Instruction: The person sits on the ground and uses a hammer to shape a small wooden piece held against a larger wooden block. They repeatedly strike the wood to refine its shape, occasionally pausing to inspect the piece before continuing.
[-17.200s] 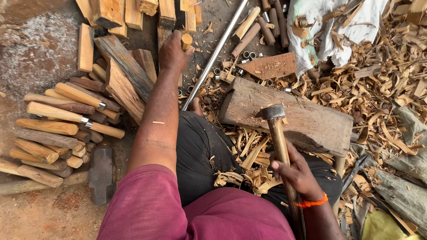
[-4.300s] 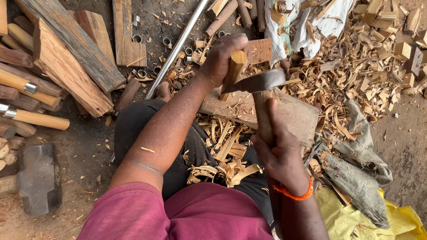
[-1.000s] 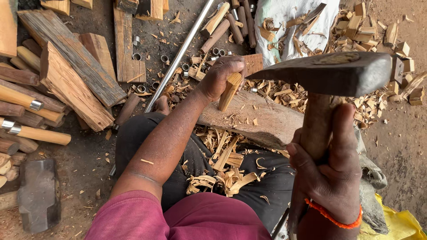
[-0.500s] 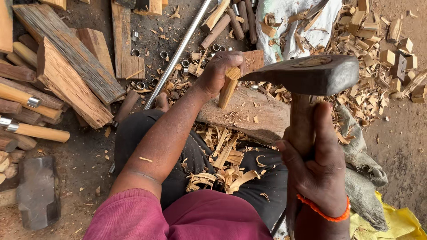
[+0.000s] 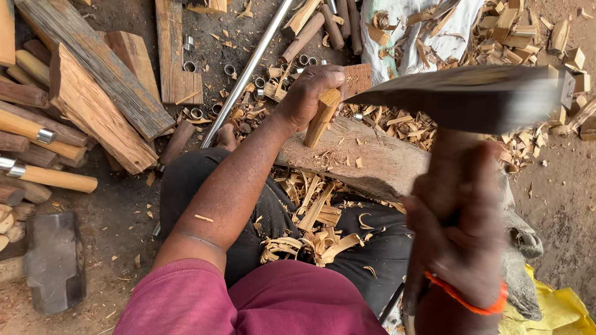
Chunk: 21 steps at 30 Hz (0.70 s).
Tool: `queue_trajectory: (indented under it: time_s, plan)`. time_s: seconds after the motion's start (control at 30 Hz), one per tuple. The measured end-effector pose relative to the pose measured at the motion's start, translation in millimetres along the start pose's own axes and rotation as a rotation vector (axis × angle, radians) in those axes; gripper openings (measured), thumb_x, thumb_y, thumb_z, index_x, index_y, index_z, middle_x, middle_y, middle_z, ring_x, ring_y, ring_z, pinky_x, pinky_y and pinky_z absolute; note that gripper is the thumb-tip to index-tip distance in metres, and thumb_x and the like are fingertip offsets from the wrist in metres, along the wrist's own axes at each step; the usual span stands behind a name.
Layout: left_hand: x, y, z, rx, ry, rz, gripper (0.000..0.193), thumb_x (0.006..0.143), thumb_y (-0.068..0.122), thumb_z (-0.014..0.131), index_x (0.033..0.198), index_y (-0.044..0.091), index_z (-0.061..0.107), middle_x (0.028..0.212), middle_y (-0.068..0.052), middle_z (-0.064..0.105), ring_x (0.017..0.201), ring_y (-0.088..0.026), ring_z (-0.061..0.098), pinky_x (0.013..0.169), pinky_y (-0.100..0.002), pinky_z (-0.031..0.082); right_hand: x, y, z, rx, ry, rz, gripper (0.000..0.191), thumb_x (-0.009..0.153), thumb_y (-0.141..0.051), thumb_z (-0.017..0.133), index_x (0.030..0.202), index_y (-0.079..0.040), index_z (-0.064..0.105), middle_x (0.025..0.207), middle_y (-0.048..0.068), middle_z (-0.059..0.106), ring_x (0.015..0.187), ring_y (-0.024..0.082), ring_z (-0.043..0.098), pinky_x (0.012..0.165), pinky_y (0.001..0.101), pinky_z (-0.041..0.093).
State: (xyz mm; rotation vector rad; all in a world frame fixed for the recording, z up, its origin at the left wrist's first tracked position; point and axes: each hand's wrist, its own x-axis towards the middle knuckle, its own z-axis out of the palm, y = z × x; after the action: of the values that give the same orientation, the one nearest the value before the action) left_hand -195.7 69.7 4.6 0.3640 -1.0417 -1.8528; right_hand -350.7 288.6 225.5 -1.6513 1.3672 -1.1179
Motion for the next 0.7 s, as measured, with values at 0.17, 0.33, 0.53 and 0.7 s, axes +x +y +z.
queue_trajectory:
  time_s: [0.17,0.33,0.53,0.7]
  plan:
    - [-0.4,3.7,-1.1,0.109,0.055,0.045,0.038,0.096,0.046,0.053,0.083,0.011,0.061,0.077,-0.006,0.057,0.071,-0.020,0.059,0.068,-0.036,0.052,18.9,51.0,28.9,-0.349,-0.260,-0.001,0.087,0.088,0.011,0.069,0.163,-0.008,0.029,0.156,0.024,0.053,0.136,0.022,0.057,0.105,0.0345,0.049]
    - [-1.1,-2.5,-1.7,0.085,0.090,-0.127,0.033,0.091,0.046,0.052,0.084,0.014,0.060,0.078,-0.005,0.059,0.071,-0.020,0.060,0.065,-0.038,0.053,-0.5,49.3,13.9,-0.118,-0.191,0.001,0.086,0.093,0.017,0.062,0.166,-0.011,0.028,0.169,0.021,0.040,0.143,0.021,0.049,0.104,0.0295,0.047]
    - [0.1,0.7,-4.9,0.014,0.004,0.026,0.037,0.095,0.045,0.055,0.083,0.011,0.063,0.081,-0.007,0.060,0.080,-0.021,0.063,0.074,-0.040,0.058,-3.1,38.0,9.1,-0.101,-0.106,0.062,0.087,0.094,0.020,0.057,0.166,-0.017,0.026,0.144,0.014,0.051,0.094,0.008,0.059,0.078,0.0240,0.056]
    - [0.0,2.6,-2.5,-0.070,0.059,-0.023,0.031,0.095,0.043,0.058,0.084,0.014,0.059,0.081,-0.005,0.058,0.073,-0.019,0.061,0.067,-0.036,0.055,22.0,28.5,37.4,0.043,-0.210,0.105,0.092,0.093,0.023,0.051,0.167,-0.020,0.020,0.170,0.021,0.033,0.089,0.009,0.054,0.068,0.0217,0.048]
